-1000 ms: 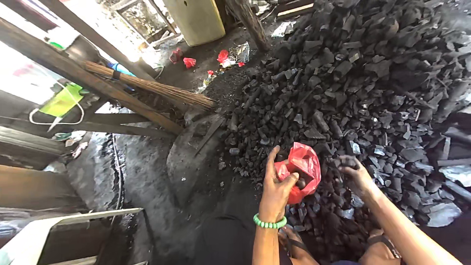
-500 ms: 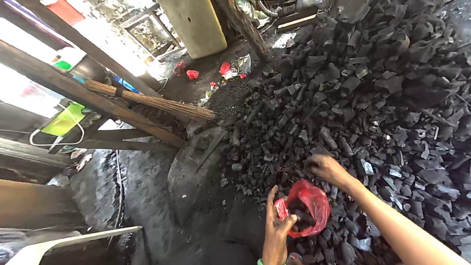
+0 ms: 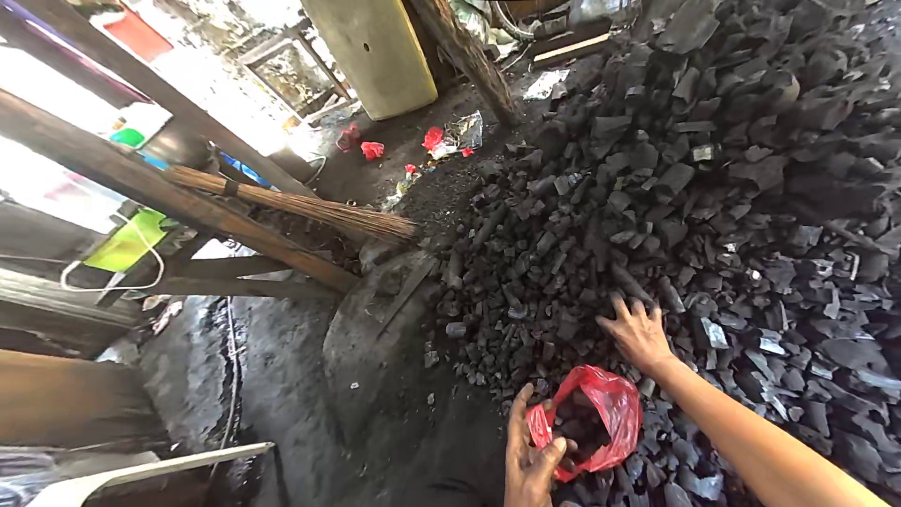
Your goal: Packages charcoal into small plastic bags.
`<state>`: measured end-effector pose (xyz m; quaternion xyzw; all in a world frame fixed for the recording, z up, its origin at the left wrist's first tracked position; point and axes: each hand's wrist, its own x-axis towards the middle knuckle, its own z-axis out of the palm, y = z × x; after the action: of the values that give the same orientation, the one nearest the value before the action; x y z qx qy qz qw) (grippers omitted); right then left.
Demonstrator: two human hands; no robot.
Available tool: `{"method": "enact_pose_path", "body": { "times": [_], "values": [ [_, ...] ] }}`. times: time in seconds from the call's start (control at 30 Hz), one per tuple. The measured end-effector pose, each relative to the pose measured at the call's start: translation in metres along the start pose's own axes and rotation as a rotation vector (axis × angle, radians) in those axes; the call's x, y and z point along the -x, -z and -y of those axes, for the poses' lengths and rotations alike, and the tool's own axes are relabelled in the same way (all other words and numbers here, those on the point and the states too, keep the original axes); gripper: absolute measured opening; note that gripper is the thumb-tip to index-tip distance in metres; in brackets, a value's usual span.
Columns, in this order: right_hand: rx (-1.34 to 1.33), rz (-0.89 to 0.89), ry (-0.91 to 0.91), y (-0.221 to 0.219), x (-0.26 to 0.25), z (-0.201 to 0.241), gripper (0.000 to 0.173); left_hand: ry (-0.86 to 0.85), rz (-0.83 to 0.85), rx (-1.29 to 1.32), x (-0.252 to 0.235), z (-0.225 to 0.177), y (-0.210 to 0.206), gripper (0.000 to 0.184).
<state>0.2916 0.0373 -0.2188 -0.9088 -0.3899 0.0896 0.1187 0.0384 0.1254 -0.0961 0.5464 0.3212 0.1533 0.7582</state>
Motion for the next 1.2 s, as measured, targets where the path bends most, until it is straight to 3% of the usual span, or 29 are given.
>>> {"method": "enact_pose_path", "body": {
  "times": [0.13, 0.2, 0.27, 0.33, 0.4, 0.5, 0.57, 0.63, 0.7, 0.77, 0.83, 0.9, 0.97, 1.03, 1.1, 1.17, 1.2],
  "values": [
    [-0.345, -0.098, -0.145, 0.028, 0.02, -0.019, 0.053, -0.009, -0.001, 0.024, -0.001, 0.001, -0.008, 0.093],
    [-0.74, -0.122, -0.238, 0.042, 0.032, -0.028, 0.056, -0.018, 0.014, 0.03, -0.003, 0.002, -0.016, 0.092],
    [-1.329, -0.103, -0.243, 0.051, 0.054, -0.02, 0.053, -0.011, 0.026, 0.033, -0.004, 0.001, -0.023, 0.091],
    [-1.848, 0.087, -0.115, 0.042, 0.076, 0.002, 0.062, -0.006, 0.018, 0.03, -0.005, -0.001, -0.028, 0.093],
    [-2.015, 0.328, -0.024, 0.027, 0.093, 0.03, 0.071, -0.009, -0.012, 0.031, -0.005, -0.003, -0.03, 0.093],
    [-1.857, 0.538, -0.239, 0.006, 0.099, 0.072, 0.056, -0.019, -0.062, 0.036, -0.004, -0.008, -0.025, 0.09],
    [-1.478, 0.572, -0.353, -0.003, 0.098, 0.092, 0.049, -0.023, -0.064, 0.032, 0.001, -0.009, -0.023, 0.091],
    [-0.985, 0.613, -0.304, -0.004, 0.091, 0.097, 0.072, -0.023, -0.049, 0.033, 0.004, -0.009, -0.021, 0.093],
    [-0.784, 0.625, -0.281, -0.008, 0.086, 0.09, 0.081, -0.015, -0.031, 0.044, 0.008, -0.006, -0.018, 0.093],
    [-0.837, 0.587, -0.287, -0.009, 0.082, 0.071, 0.073, 0.002, -0.007, 0.051, 0.01, -0.005, -0.012, 0.093],
    [-0.841, 0.691, -0.165, 0.012, 0.078, 0.056, 0.059, 0.009, 0.001, 0.033, 0.012, -0.003, -0.006, 0.094],
    [-1.031, 0.726, -0.036, 0.042, 0.081, 0.047, 0.045, 0.004, -0.006, 0.037, 0.011, 0.0, 0.002, 0.091],
    [-1.266, 0.527, -0.09, 0.056, 0.081, 0.041, 0.029, -0.002, -0.026, 0.091, 0.011, -0.004, 0.007, 0.088],
    [-1.068, 0.236, -0.231, 0.042, 0.068, 0.032, 0.021, -0.054, -0.045, 0.145, 0.015, -0.016, 0.009, 0.089],
    [-0.634, 0.167, -0.282, 0.011, 0.058, 0.021, 0.039, -0.164, -0.032, 0.171, 0.02, -0.034, 0.01, 0.095],
    [-0.333, 0.292, -0.212, -0.016, 0.065, 0.021, 0.058, -0.267, -0.024, 0.178, 0.024, -0.052, 0.012, 0.098],
    [-0.207, 0.332, -0.167, -0.026, 0.07, 0.022, 0.059, -0.307, -0.022, 0.172, 0.026, -0.059, 0.014, 0.1]
  ]
}}
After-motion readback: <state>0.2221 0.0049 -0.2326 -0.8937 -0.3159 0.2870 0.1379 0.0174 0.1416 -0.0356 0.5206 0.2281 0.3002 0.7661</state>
